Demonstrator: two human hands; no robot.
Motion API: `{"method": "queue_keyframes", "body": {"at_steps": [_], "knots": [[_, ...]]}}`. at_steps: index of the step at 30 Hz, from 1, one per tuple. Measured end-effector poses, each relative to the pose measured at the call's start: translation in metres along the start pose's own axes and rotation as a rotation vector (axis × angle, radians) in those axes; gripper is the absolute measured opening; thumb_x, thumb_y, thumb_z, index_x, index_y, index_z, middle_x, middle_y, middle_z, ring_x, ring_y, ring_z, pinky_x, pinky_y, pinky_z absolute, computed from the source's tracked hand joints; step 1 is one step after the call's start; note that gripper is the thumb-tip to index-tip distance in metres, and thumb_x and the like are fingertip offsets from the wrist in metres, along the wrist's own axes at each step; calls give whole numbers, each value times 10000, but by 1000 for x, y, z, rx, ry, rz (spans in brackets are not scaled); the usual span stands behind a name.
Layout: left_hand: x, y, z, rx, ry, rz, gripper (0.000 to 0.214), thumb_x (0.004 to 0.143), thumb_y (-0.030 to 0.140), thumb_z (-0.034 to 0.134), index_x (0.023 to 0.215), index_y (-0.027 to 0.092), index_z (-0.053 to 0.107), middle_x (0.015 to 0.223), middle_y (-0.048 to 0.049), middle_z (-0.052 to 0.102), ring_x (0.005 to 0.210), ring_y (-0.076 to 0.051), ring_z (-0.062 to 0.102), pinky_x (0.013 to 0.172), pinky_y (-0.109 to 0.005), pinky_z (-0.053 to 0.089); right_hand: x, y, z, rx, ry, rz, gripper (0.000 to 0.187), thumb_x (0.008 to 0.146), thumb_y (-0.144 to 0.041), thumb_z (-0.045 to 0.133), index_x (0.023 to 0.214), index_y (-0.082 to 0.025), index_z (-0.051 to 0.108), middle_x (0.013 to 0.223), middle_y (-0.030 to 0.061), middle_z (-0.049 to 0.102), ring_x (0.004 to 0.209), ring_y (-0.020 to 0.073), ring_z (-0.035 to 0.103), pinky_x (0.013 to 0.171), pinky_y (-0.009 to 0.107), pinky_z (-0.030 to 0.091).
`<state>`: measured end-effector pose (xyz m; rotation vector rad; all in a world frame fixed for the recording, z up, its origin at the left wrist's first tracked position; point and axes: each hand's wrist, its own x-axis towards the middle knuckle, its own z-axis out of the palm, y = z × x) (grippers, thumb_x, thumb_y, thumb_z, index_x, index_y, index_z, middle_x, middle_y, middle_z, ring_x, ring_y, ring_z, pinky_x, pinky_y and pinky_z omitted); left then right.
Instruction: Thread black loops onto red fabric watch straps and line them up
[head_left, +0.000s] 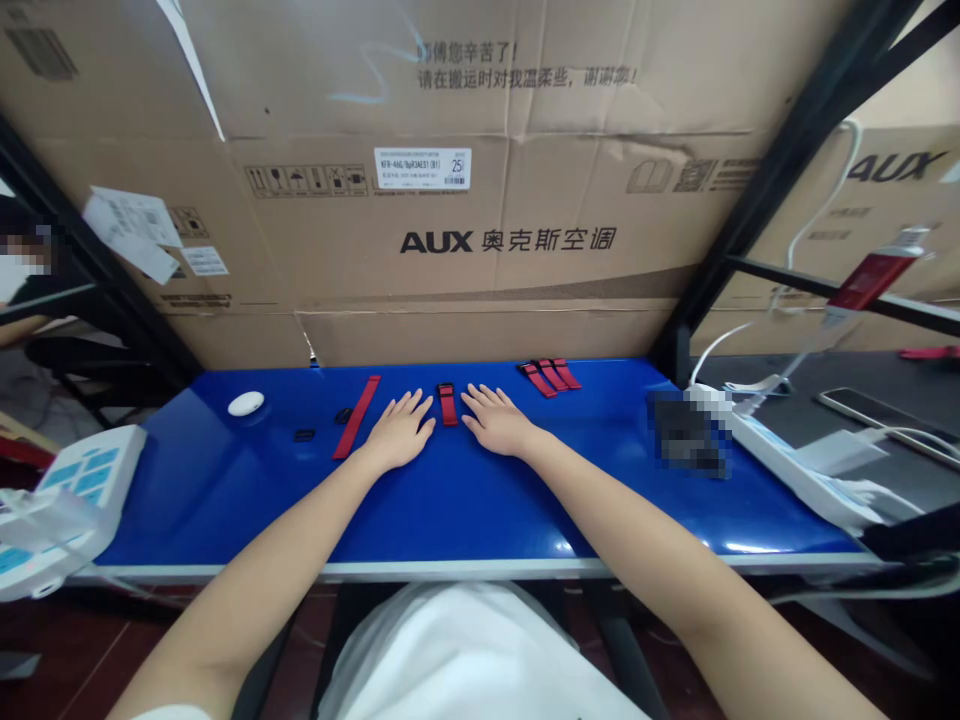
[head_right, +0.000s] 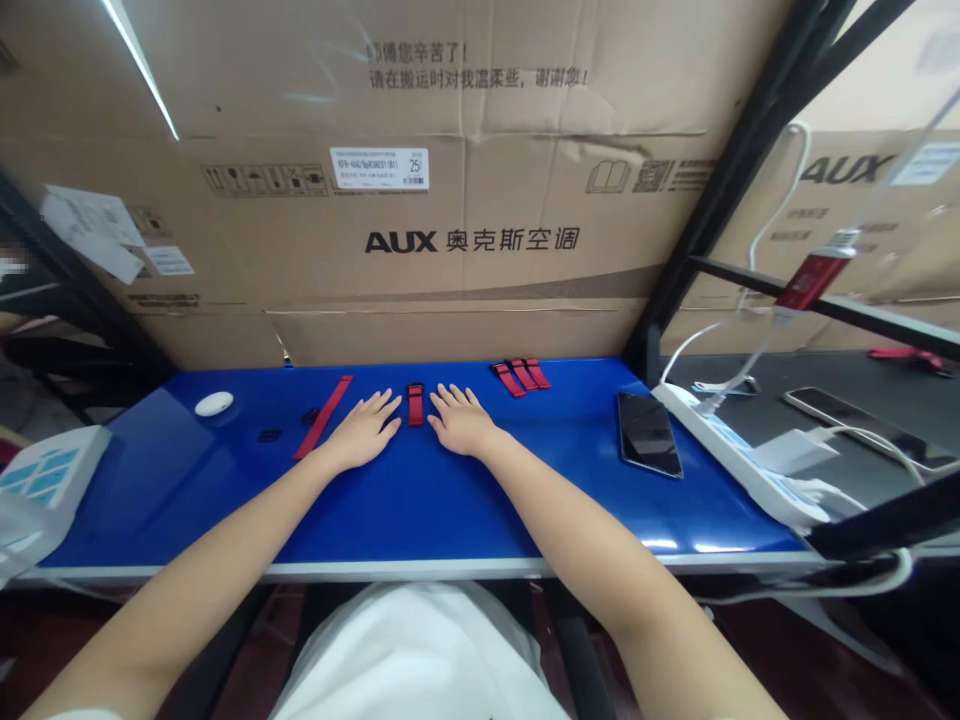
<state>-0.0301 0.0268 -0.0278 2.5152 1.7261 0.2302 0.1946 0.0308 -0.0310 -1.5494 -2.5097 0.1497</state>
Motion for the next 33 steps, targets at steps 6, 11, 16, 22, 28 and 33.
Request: {"method": "queue_keyframes", "body": {"at_steps": [6,11,16,22,28,33], "knots": [[0,2,0,0,13,-11,608,977,499,254,1492,197,367,1594,-75,236,1480,-262,177,1196,-460,137,0,0,1,-5,0,0,643,976,-489,227,1522,-155,294,1601,87,203,1485,276,156,1204,464,122],[0,2,-2,-2,12,-15,601,976,496,269,1484,194,378,1591,-80,243,1477,-266,186,1195,-465,144,0,0,1,1,1,0,644,976,-485,231,1520,-148,296,1600,91,204,1483,286,161,1202,472,127],[0,1,-1,-6,24,-2,597,976,503,270,1477,202,388,1589,-83,246,1476,-271,188,1189,-472,154,0,0,0,1,-1,-1,639,976,-479,233,1520,-148,297,1601,88,203,1484,281,160,1204,466,123],[0,1,-1,-18,26,-2,593,974,498,277,1476,202,390,1589,-84,249,1475,-273,193,1189,-478,151,-1,-1,-1,-3,0,3,639,978,-488,229,1518,-155,302,1601,89,202,1484,280,160,1202,470,122],[-1,3,-3,-11,12,-7,602,977,492,269,1484,185,377,1591,-88,242,1477,-272,184,1191,-471,145,-1,-1,-1,5,1,1,638,977,-484,239,1519,-152,299,1601,90,201,1485,278,154,1202,468,121],[-1,4,-4,-7,10,-8,598,978,486,273,1481,182,381,1590,-92,242,1477,-271,185,1189,-474,147,-1,-1,-1,10,4,1,636,977,-482,243,1517,-150,305,1599,93,213,1483,286,164,1201,469,124]]}}
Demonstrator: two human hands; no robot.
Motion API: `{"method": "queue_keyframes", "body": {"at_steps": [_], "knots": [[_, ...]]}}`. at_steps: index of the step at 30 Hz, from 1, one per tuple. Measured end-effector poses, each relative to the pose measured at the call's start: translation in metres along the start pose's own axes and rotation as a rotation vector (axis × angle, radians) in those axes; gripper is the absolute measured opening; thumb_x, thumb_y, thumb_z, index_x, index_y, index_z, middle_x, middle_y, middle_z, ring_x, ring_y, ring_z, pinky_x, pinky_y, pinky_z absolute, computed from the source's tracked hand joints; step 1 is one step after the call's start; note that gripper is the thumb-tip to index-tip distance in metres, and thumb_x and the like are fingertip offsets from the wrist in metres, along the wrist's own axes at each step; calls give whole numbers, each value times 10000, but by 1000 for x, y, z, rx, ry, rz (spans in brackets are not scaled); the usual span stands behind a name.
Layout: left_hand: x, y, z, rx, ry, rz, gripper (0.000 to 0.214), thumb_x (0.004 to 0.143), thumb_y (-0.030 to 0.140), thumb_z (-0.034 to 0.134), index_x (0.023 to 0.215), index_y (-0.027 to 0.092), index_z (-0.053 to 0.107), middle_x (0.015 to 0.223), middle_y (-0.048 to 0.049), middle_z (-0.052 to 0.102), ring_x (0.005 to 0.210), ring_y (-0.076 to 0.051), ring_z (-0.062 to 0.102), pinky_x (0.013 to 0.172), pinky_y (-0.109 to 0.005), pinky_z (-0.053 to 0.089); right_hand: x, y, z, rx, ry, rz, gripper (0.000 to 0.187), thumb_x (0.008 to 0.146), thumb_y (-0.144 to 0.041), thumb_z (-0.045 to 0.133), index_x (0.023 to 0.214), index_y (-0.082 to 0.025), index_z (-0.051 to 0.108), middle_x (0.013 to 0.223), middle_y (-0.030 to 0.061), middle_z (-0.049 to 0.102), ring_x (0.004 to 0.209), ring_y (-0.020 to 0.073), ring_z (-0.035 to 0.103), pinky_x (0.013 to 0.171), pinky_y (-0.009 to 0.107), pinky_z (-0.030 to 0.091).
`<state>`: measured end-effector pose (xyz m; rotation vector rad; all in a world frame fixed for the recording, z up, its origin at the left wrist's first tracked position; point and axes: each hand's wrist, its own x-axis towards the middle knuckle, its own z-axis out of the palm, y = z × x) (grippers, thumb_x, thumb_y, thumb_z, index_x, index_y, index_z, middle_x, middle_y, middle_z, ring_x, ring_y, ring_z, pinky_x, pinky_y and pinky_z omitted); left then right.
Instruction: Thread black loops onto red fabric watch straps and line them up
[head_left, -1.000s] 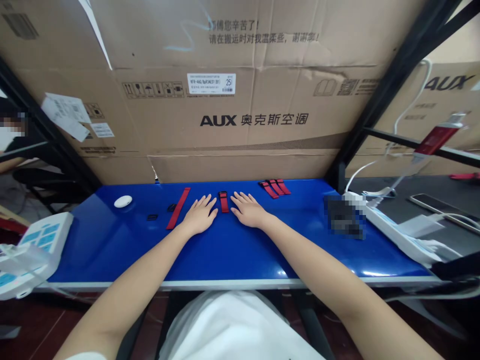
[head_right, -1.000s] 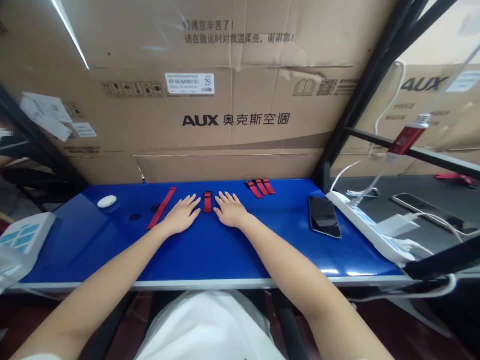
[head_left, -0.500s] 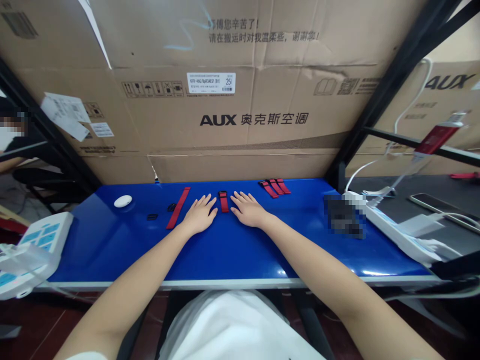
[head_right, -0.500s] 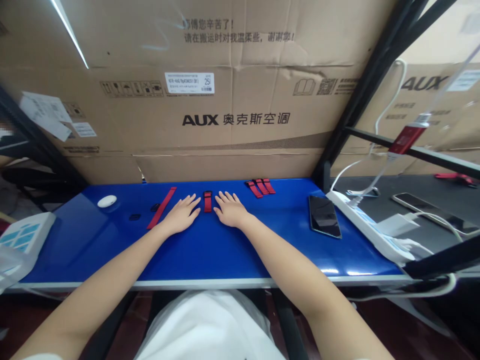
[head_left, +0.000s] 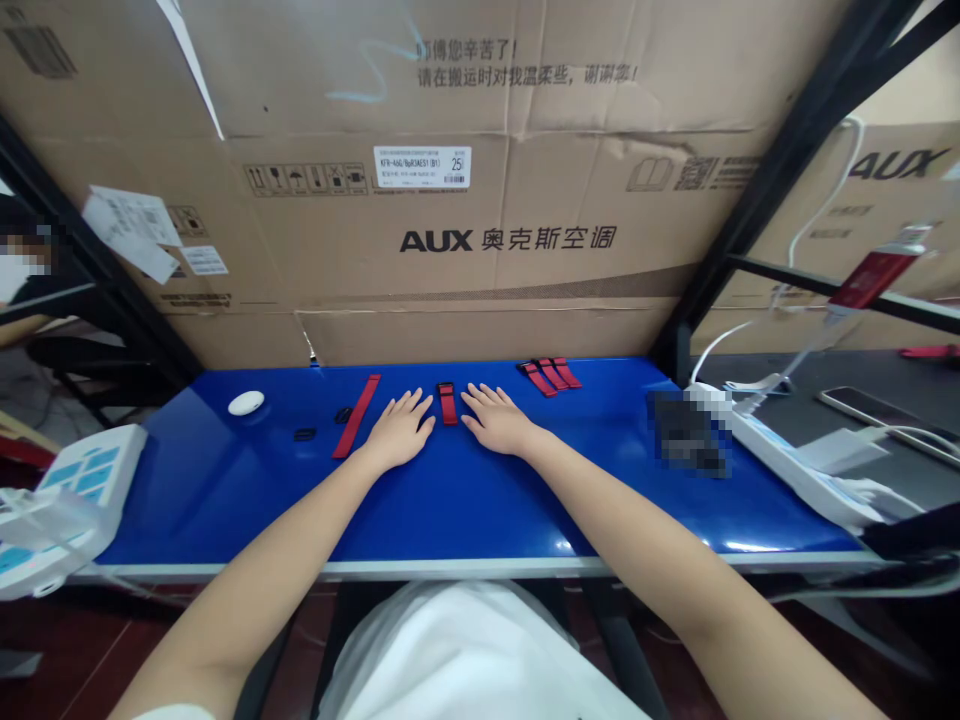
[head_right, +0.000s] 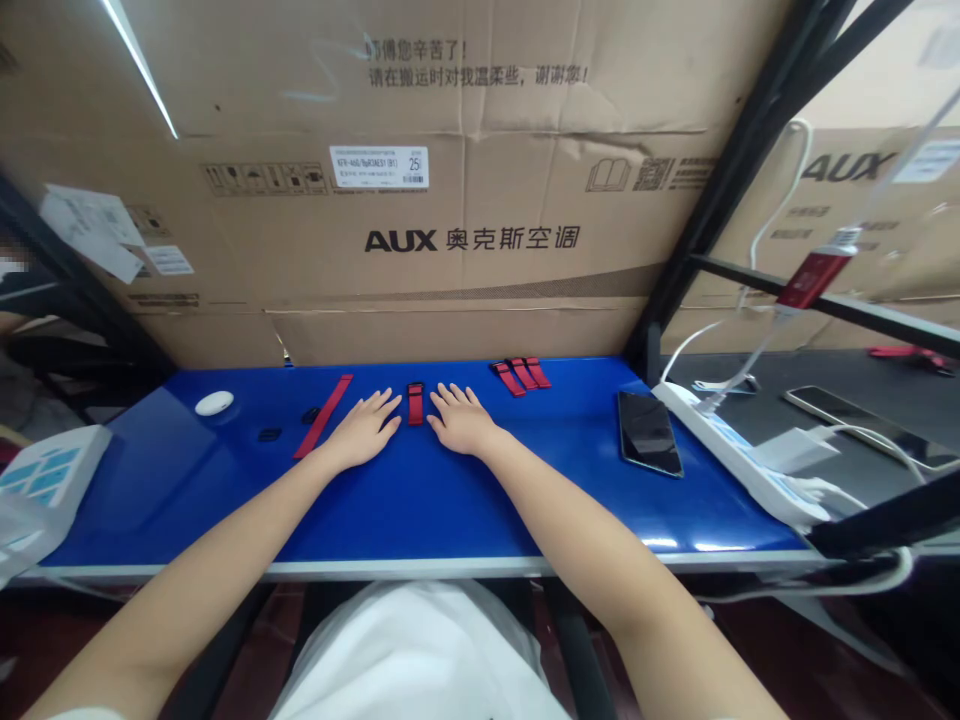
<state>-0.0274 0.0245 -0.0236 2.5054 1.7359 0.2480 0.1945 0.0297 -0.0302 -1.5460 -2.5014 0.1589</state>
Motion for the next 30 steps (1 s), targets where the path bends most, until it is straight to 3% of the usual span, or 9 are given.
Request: {"method": "queue_keyframes", "body": {"at_steps": [12,16,20,22,25,30], "knots": [[2,-3,3,-25,16,4,592,972,504,282,1471,206,399,1588,-86,248,1477,-273,184,1190,-478,145,-1,-1,-1,-18,-4,1,639,975,-480,233,1516,-148,307,1596,95,220,1479,291,176,1198,479,138],[0,-5,2,-42,-2,13,605,964,531,280,1477,231,387,1594,-80,239,1480,-280,166,1187,-494,147,-6,-11,-3,-77,102,-80,583,962,-339,309,1502,-122,331,1591,119,239,1456,314,236,1182,475,171],[-7,-4,0,9,52,-221,689,904,655,309,1473,277,398,1607,-97,193,1469,-401,118,1131,-669,50,-11,-26,-7,-91,138,-290,558,905,-184,369,1460,-152,417,1557,105,334,1387,281,367,1144,416,258],[-10,-3,0,14,80,-347,748,869,705,319,1465,263,411,1608,-126,179,1451,-463,117,1080,-741,55,-12,-31,-9,-68,109,-311,517,922,-199,351,1422,-156,474,1499,107,432,1331,263,438,1113,392,306],[-12,-2,-1,-5,97,-397,755,857,711,324,1447,254,434,1606,-141,185,1433,-491,149,1051,-761,143,-11,-29,-15,-53,92,-191,464,962,-284,315,1313,-145,584,1383,128,554,1252,269,514,1099,385,319],[-15,5,-1,25,135,-349,710,907,614,315,1451,168,412,1599,-183,176,1423,-475,192,1093,-661,227,-9,7,-34,-124,51,248,440,928,-319,390,1139,-68,683,1166,220,662,1110,337,605,1012,418,399]]}}
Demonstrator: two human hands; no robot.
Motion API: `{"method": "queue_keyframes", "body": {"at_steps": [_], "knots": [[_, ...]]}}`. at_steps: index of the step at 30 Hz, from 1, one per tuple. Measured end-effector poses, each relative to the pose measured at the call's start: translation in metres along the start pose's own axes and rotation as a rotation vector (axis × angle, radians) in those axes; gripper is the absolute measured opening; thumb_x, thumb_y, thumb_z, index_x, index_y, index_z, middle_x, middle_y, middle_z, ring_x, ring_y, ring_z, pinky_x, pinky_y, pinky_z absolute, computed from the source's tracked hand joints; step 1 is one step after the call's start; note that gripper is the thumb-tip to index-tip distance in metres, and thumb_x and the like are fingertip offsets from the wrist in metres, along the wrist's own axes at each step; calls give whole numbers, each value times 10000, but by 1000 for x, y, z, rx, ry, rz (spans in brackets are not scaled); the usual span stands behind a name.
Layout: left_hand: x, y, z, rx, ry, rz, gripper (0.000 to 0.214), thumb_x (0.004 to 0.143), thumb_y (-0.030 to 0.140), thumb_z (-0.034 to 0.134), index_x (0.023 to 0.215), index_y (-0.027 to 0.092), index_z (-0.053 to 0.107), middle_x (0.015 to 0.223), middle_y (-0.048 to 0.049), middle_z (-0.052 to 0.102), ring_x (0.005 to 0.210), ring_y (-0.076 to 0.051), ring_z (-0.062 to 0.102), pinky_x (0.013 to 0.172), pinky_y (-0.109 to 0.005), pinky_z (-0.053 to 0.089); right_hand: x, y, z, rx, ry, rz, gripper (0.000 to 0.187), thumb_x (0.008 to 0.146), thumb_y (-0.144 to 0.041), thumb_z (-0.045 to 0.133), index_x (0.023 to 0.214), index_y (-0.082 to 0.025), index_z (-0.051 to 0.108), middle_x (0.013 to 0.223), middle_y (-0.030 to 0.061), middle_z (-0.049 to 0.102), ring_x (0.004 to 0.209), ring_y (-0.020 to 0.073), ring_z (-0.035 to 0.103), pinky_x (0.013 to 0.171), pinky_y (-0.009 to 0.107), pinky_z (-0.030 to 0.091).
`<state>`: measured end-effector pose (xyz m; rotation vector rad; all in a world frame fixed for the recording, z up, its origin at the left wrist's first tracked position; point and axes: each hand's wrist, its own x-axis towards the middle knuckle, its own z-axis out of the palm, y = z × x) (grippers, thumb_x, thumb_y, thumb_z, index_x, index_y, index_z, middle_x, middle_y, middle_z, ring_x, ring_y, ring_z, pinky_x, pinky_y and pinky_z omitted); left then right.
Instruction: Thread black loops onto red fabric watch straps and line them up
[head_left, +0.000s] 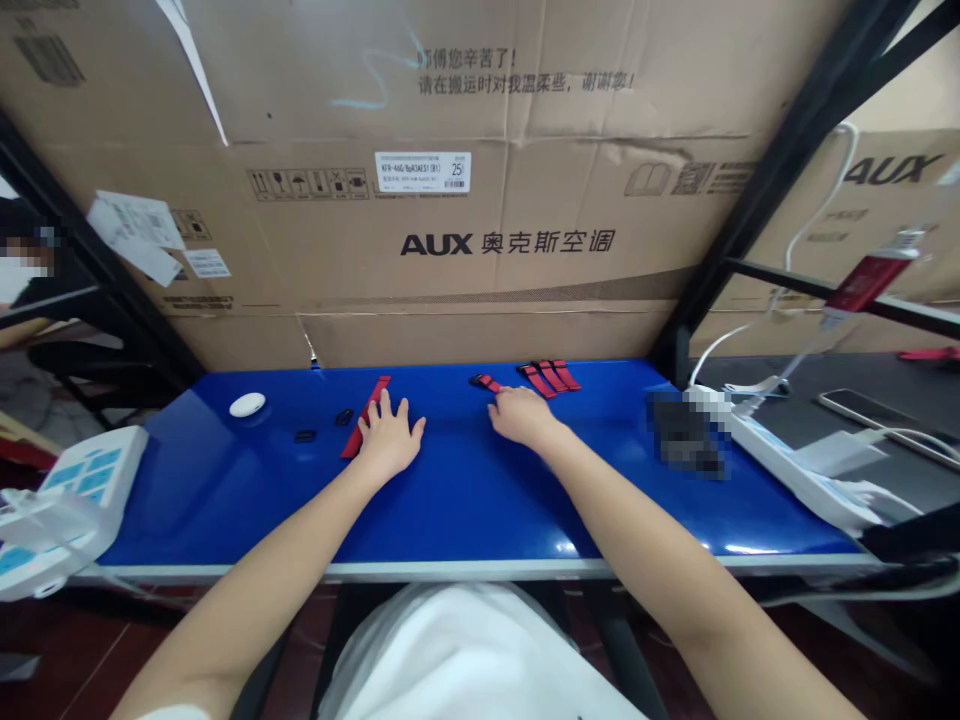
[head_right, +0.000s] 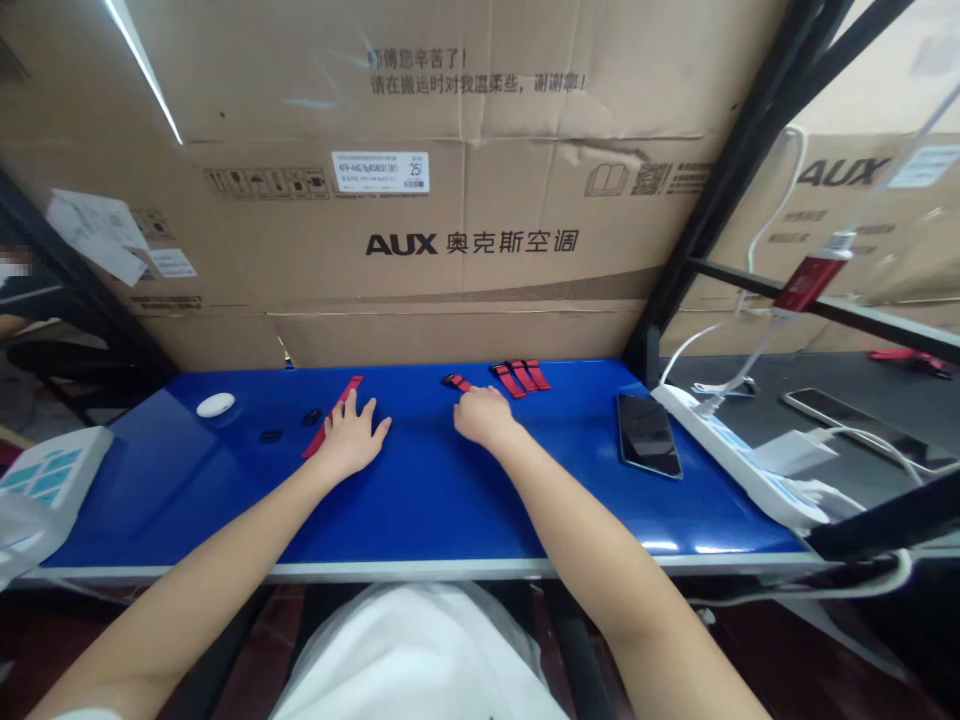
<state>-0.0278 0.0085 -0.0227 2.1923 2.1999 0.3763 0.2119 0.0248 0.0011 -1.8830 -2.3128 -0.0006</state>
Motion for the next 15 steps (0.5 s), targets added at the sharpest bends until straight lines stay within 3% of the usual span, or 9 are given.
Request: {"method": "queue_keyframes", "body": {"at_steps": [3,5,8,11,13,15], "knots": [[-4,7,-2,-27,13,65,685,929,525,361,1451,82,384,1568,-235,221,1397,-458,269,1112,-570,276,8,28,-4,-44,-92,216,413,886,-277,440,1152,-79,687,1157,227,664,1095,360,614,945,446,443],[-8,12,-3,-70,-1,171,638,941,460,384,1447,70,384,1529,-232,308,1379,-407,333,1127,-509,292,11,38,-3,-69,-83,241,433,849,-248,485,1198,-59,660,1234,246,621,1180,382,557,1011,479,389],[-12,20,-4,-149,-54,437,532,952,379,399,1413,116,444,1467,-165,435,1358,-305,397,1154,-432,292,9,31,6,8,7,27,482,842,-245,512,1281,-63,590,1375,225,524,1324,361,420,1109,469,274],[-14,28,-5,-264,-104,678,447,961,288,363,1370,171,499,1429,-96,495,1335,-225,434,1162,-374,302,3,6,16,208,20,-298,498,866,-318,544,1335,-151,533,1439,145,475,1361,302,364,1114,422,268],[-12,29,-9,-343,-91,733,424,954,228,337,1325,195,540,1358,-70,558,1273,-190,496,1131,-336,350,0,-11,21,307,13,-404,430,866,-330,582,1265,-171,565,1338,136,540,1267,284,441,1054,412,328],[-4,23,-16,-383,-13,676,400,939,203,351,1258,200,591,1261,-63,616,1189,-182,554,1081,-315,406,-2,-20,24,362,24,-383,321,854,-296,624,1150,-175,605,1222,121,571,1147,259,491,983,387,370]]}}
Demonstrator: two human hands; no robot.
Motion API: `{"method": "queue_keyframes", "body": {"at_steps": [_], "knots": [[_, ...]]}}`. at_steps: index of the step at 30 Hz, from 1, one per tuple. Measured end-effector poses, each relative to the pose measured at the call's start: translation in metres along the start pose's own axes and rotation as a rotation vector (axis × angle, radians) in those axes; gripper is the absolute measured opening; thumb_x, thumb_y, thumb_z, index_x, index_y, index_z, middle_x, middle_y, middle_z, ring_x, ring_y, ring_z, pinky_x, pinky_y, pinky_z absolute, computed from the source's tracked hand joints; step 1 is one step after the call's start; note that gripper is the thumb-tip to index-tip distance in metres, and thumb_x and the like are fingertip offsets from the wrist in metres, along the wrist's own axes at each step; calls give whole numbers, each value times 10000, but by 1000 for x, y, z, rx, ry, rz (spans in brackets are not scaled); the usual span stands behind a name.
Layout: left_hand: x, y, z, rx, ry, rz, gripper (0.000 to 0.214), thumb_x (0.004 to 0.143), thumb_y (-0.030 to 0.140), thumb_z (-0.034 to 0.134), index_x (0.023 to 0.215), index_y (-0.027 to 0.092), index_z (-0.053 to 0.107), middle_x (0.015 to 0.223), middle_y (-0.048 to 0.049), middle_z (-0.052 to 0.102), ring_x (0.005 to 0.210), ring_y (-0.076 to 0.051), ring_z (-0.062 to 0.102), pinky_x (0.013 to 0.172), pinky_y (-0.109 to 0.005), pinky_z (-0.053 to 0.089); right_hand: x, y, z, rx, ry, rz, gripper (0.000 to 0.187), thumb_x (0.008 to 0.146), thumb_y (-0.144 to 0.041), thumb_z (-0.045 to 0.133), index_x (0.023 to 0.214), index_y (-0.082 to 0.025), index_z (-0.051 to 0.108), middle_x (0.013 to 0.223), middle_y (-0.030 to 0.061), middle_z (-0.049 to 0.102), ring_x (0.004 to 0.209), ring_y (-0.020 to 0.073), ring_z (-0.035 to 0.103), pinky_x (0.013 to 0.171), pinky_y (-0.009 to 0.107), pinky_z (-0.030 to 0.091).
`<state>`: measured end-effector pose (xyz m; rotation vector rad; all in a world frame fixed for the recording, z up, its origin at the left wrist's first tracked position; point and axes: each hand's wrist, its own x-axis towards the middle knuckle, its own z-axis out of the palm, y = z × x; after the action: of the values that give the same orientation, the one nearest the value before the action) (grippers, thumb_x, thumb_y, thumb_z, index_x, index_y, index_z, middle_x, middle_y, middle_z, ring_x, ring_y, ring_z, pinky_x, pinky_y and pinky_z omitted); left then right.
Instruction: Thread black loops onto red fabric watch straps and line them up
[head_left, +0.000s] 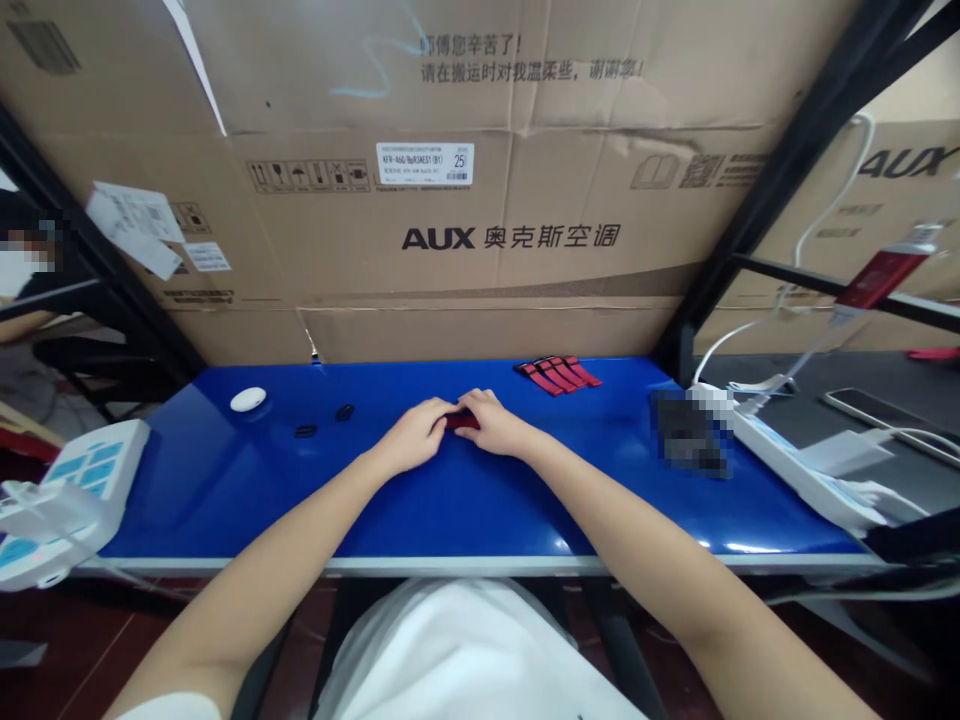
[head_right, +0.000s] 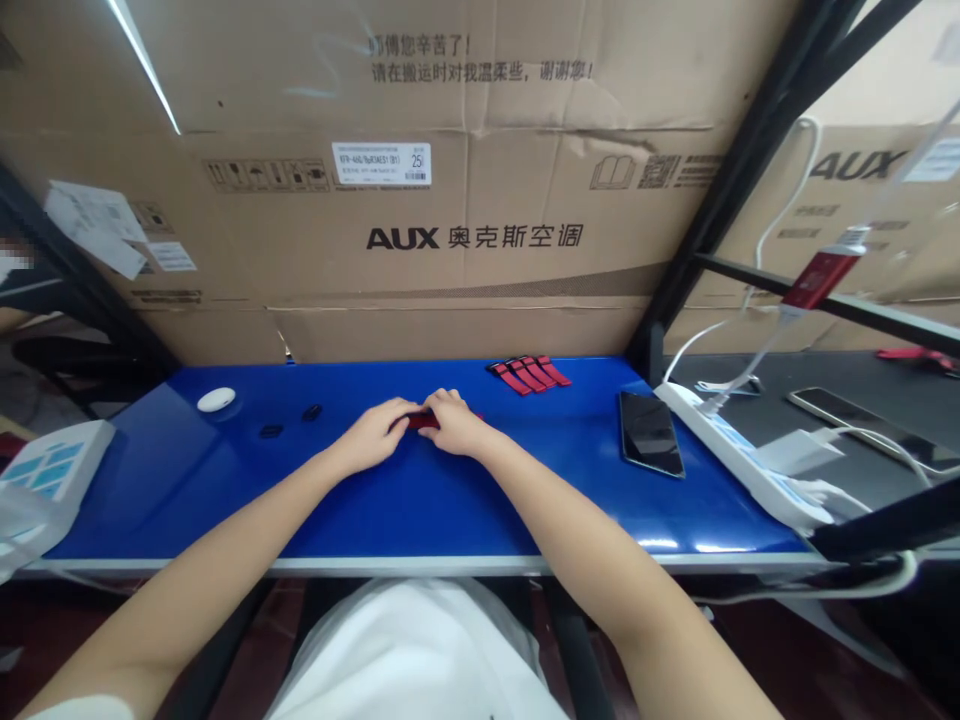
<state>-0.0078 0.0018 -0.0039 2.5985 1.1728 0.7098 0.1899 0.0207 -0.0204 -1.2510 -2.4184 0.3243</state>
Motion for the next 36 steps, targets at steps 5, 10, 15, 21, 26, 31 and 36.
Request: {"method": "queue_keyframes", "body": {"at_steps": [5,10,15,21,26,31,36], "knots": [[-5,-46,-49,220,273,-371,273,881,241,475,1028,179,697,1077,-90,675,1043,-236,621,979,-358,476,0,7,-6,31,32,135,126,806,-240,703,881,-184,619,977,61,612,985,223,504,871,333,370],[-25,-89,-91,278,235,-818,142,809,296,614,843,183,692,929,-87,720,926,-252,671,827,-317,505,-1,17,-22,-71,170,2,135,773,-55,614,780,-183,570,824,40,601,832,194,503,760,298,355],[-30,-102,-94,261,51,-1006,237,695,386,754,757,193,631,793,-77,722,752,-239,688,657,-291,493,-5,16,-23,-139,118,-113,179,709,-20,579,780,-185,582,903,71,575,882,226,483,781,319,373],[-27,-103,-83,158,15,-1062,279,653,356,782,718,193,565,635,-58,673,577,-225,658,519,-281,453,7,4,5,-9,189,41,256,842,-342,632,1019,-164,576,1045,121,540,978,267,464,849,381,389],[-19,-84,-65,-130,9,-974,297,630,243,806,744,178,539,580,-2,616,484,-161,594,492,-258,451,17,-6,13,105,153,41,81,838,-184,629,895,-175,570,983,83,570,935,228,495,814,342,373],[-7,-50,-39,-577,76,-660,295,654,219,804,851,152,595,651,6,621,555,-140,617,565,-276,516,14,-2,10,291,77,26,284,744,-75,692,990,-195,615,862,15,599,872,181,521,827,319,359],[-1,-33,-22,-942,91,-576,366,645,295,832,882,128,607,740,-40,677,703,-167,681,729,-333,559,11,0,8,326,54,12,17,827,-181,646,822,-175,661,825,29,557,805,164,512,772,295,380]]}}
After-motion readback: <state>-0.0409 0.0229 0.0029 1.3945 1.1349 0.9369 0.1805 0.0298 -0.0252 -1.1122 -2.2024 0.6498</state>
